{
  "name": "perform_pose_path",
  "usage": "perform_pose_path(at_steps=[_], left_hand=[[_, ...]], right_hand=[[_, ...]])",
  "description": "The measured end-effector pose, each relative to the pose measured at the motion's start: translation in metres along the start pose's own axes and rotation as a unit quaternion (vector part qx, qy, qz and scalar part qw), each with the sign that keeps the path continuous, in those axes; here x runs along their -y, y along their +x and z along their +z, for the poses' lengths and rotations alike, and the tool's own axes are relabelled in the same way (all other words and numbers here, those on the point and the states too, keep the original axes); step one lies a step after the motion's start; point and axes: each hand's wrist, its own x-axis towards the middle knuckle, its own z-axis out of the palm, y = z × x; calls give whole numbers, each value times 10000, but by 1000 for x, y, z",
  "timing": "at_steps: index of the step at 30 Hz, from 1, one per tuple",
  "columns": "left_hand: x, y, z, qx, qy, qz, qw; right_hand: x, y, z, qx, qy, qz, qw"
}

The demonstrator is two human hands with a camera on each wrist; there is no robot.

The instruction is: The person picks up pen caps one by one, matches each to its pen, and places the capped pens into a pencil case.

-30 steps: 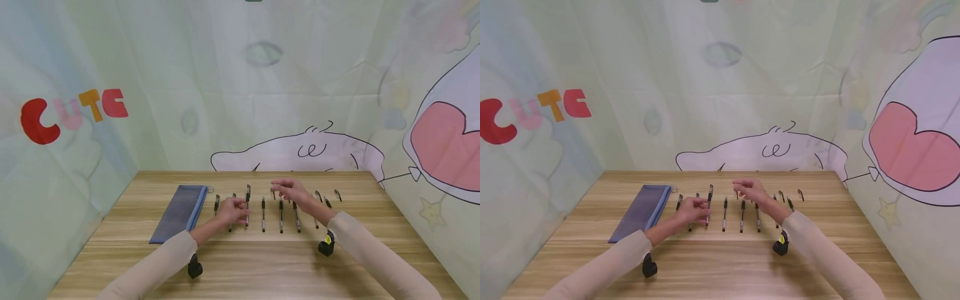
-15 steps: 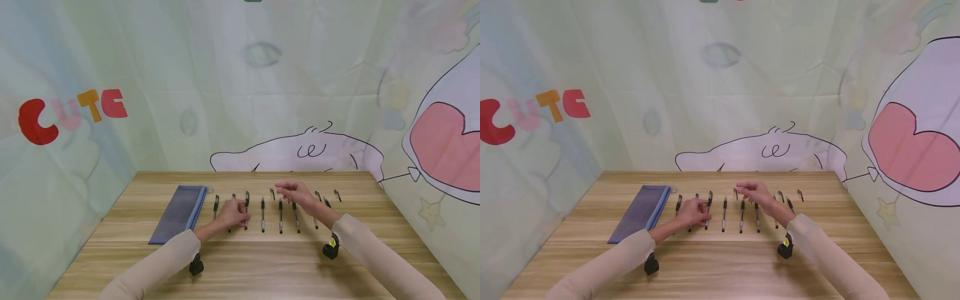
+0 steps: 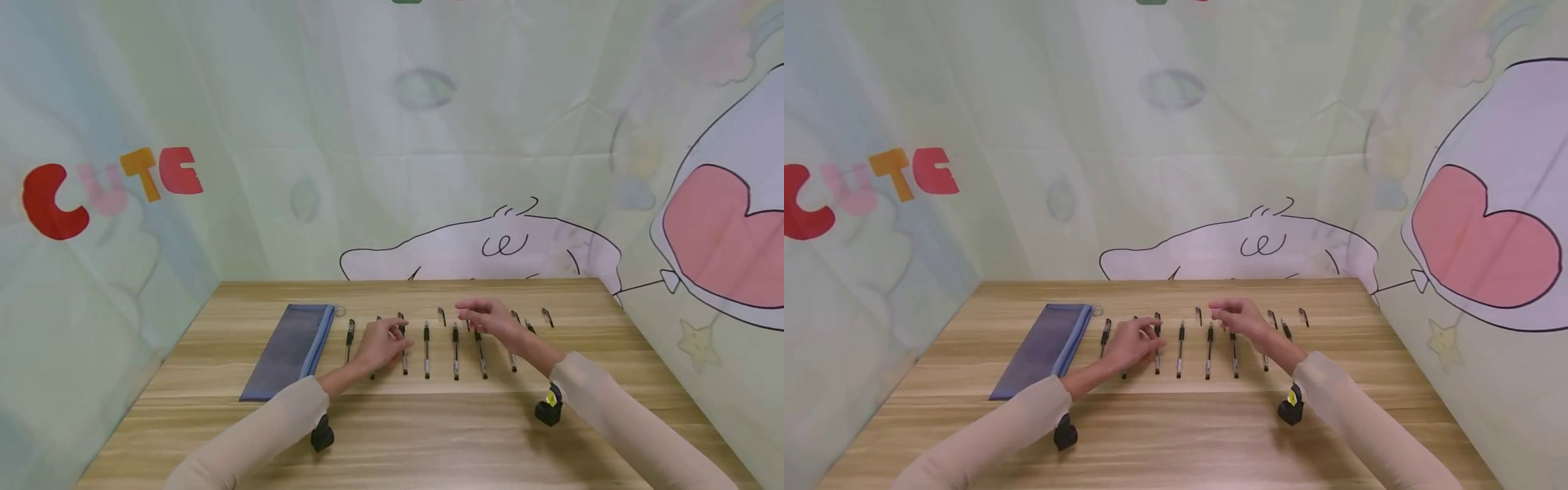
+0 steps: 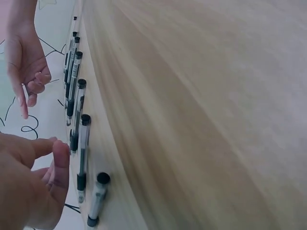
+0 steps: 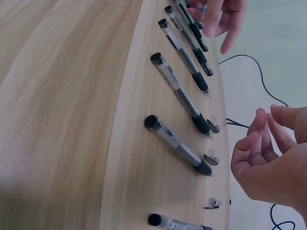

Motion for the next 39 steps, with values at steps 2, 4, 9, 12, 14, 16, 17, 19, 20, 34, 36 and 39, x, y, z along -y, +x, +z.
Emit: perform_pose_path(at_steps=[2,4,9,12,14,16,17,19,20,34,36,39], left_hand=[[-3,2,3,17,3,179,9998],[-6,4,6,157,-40,210,9996],[-11,8,15,483,-84,223,9985],[-13,10,23,588,-39,210,9980],[-15,12,27,638,54,206,9977],[-16,13,30,675,204,197,9973],[-17,13,31,696,269,171,9971],[-18,13,34,739,343,107,9966],[-19,14,35,764,356,75,9964],[-27,18,48,995,501,-161,9936],[-27,19,48,1007,441,-257,9936],[-28,18,47,991,216,-447,9938]], right_hand=[[-1,-2,-2,17,22,18,10000],[-3,-3,-4,15,68,37,10000],[-6,-6,-9,-47,30,81,10000],[-7,-7,-12,-113,-18,132,9998],[-8,-8,-13,-121,-64,112,9998],[-9,-9,-14,-120,-101,113,9998],[-9,-9,-14,-115,-105,110,9998],[-9,-11,-15,-102,-107,97,9998],[-9,-11,-15,-76,-123,67,9999],[-14,-16,-21,-23,11,-3,10000],[-15,-16,-22,-53,21,14,10000],[-17,-16,-23,-108,25,64,9999]])
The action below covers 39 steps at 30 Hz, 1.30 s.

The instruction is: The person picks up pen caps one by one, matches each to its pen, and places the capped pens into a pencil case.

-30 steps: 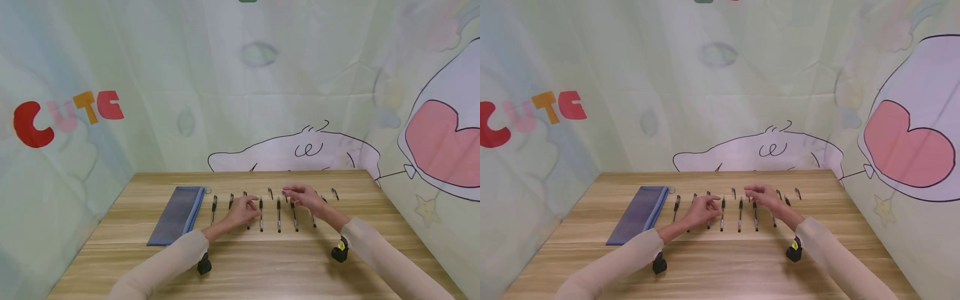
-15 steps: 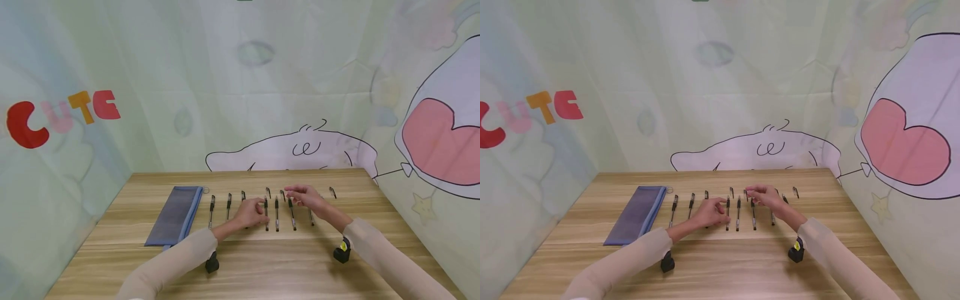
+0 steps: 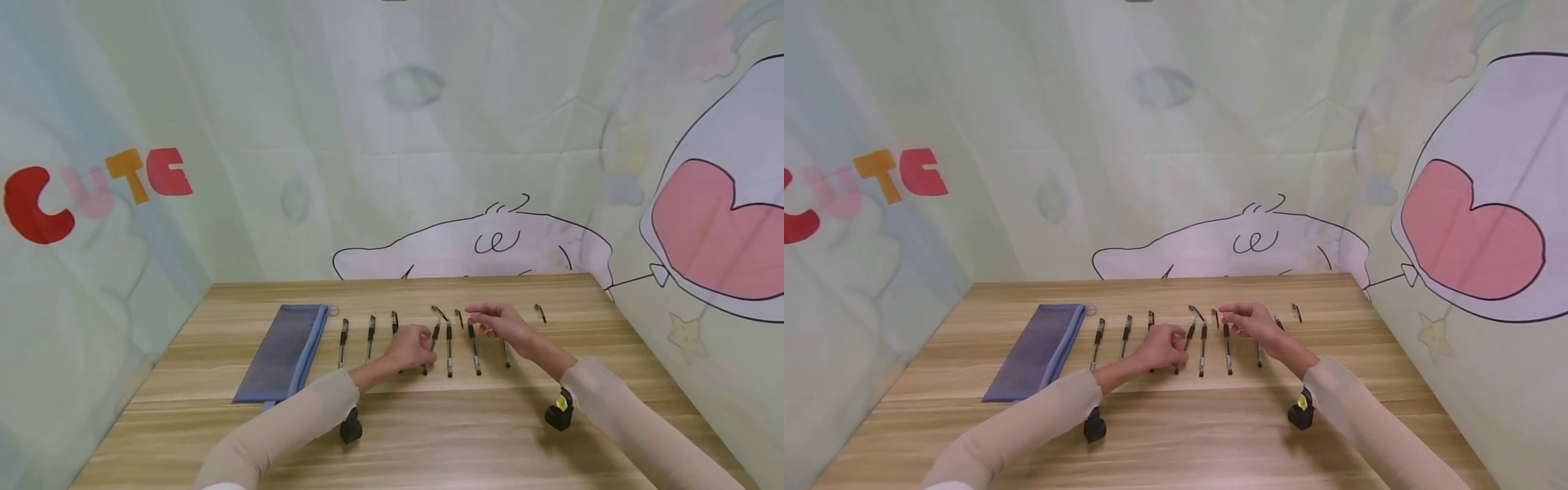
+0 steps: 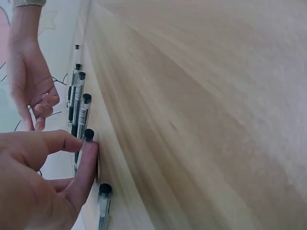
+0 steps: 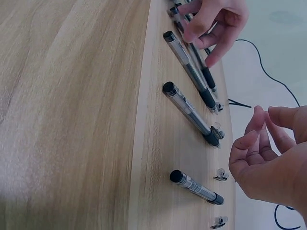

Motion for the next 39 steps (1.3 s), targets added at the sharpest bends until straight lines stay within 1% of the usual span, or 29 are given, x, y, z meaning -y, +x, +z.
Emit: perform_pose_path(at_steps=[2,4,8,11,14,18,21,24,27,30,34,39], left_hand=[[1,-2,-2,-43,-200,-91,9998],[2,-5,-4,-90,-521,-220,9984],[4,-8,-6,-184,-1209,-456,9914],[6,-10,-8,-265,-1501,-585,9866],[7,-13,-12,-305,-1578,-569,9854],[8,-18,-19,-338,-1714,-452,9836],[7,-21,-22,-434,-1833,-461,9810],[7,-25,-25,-492,-2055,-480,9762],[8,-28,-29,-530,-2367,-504,9688],[9,-30,-34,-587,-2644,-450,9616],[9,-34,-41,-665,-2765,-338,9581],[8,-40,-48,-645,-2918,-304,9538]], right_hand=[[0,1,1,25,-38,-8,10000],[0,2,2,25,-29,30,10000],[2,3,4,55,-35,49,10000],[3,3,5,53,-70,63,9999],[3,4,5,40,-139,63,9999],[4,6,6,-20,-267,71,9996],[4,6,6,-48,-376,49,9993],[3,6,6,-60,-440,9,9990],[2,6,5,-48,-474,-30,9989],[1,7,5,-72,-521,-42,9986],[0,9,5,-111,-646,-58,9978],[2,13,5,-157,-832,-62,9964]])
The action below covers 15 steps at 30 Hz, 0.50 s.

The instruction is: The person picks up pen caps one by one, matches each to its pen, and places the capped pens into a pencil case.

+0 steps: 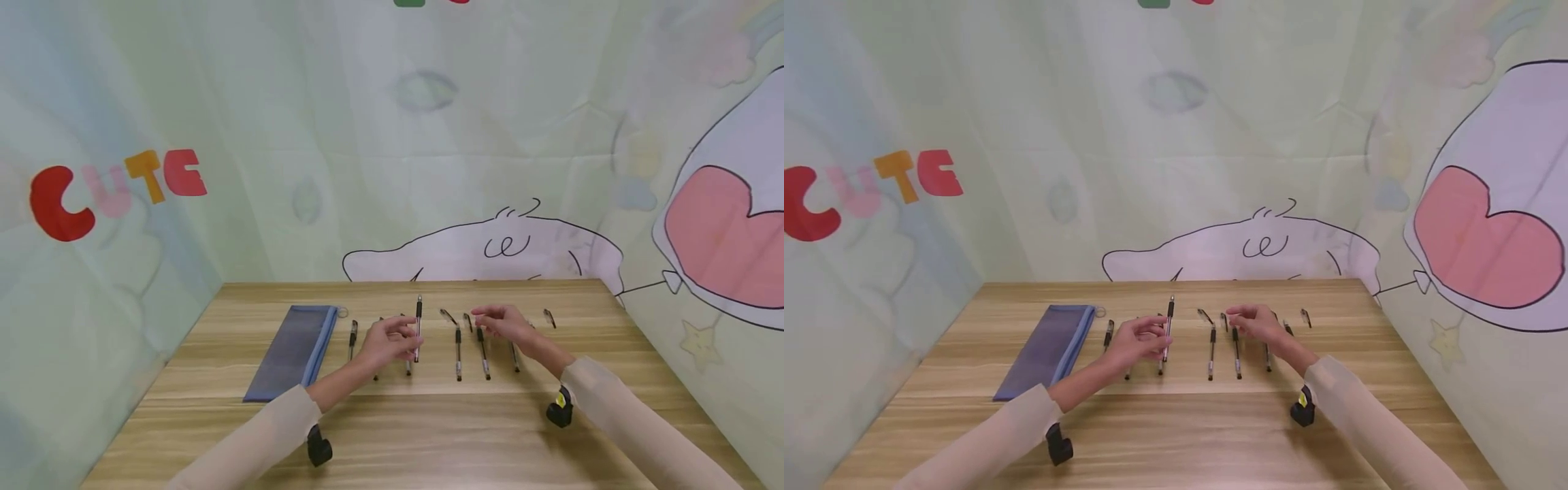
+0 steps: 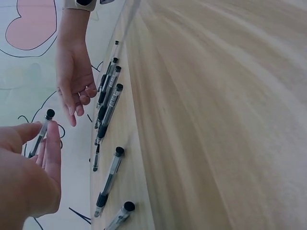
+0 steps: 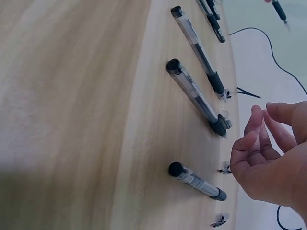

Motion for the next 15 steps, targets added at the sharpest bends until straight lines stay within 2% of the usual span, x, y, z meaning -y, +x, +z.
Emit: perform_pose_path(at_steps=[5,15], left_hand=[[2,-7,-2,49,-78,-77,9999],[7,-9,-1,118,-76,-20,9999]], right_hand=[[4,8,2,-91,-157,-13,9998],[5,35,14,-65,-433,-405,9982]])
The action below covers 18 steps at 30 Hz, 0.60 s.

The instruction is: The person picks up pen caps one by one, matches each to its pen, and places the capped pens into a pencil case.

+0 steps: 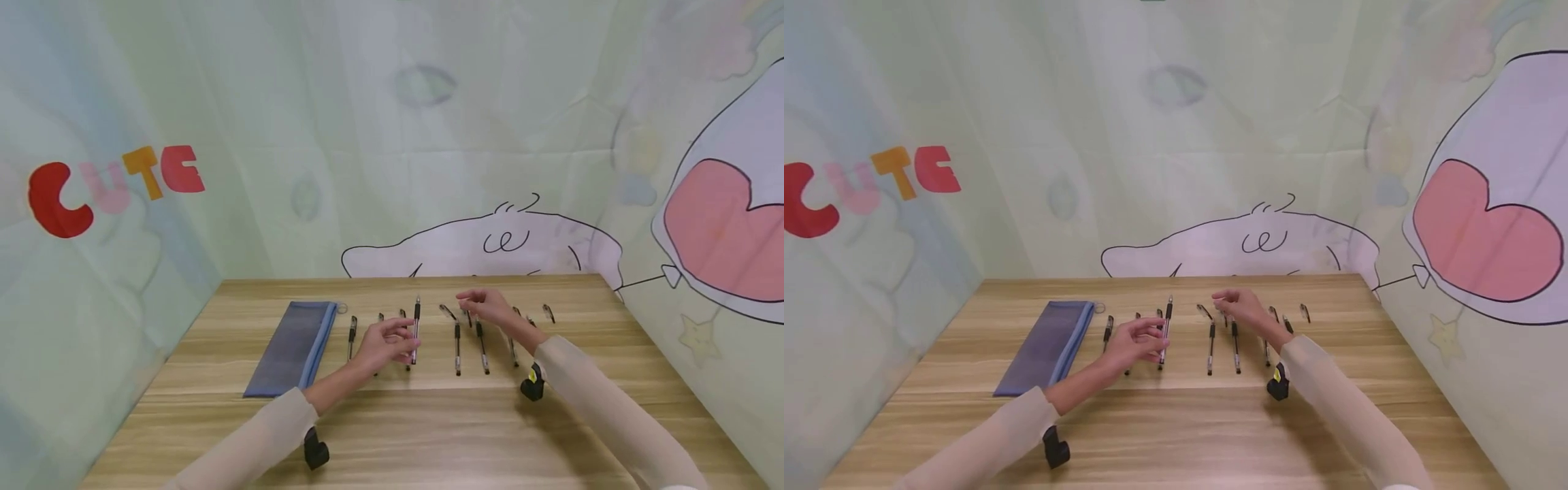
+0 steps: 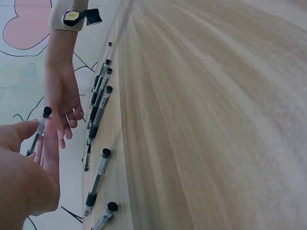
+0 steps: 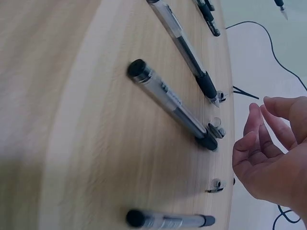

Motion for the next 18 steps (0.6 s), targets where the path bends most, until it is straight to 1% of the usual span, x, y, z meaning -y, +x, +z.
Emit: perform_pose_path(at_steps=[5,8,10,12,15,18], left_hand=[[4,0,1,1,8,-10,10000],[6,0,1,31,0,-25,10000],[8,0,1,62,-6,-13,10000],[9,0,1,115,-1,20,9999],[9,-1,2,183,12,50,9998],[7,-1,3,229,39,48,9997]], right_hand=[[1,14,7,-90,-481,-54,9988],[3,21,10,-82,-878,-196,9959],[5,24,12,-26,-1165,-390,9924],[6,28,14,67,-1421,-684,9875],[6,33,18,173,-1833,-1076,9770],[5,37,21,234,-2116,-1264,9689]])
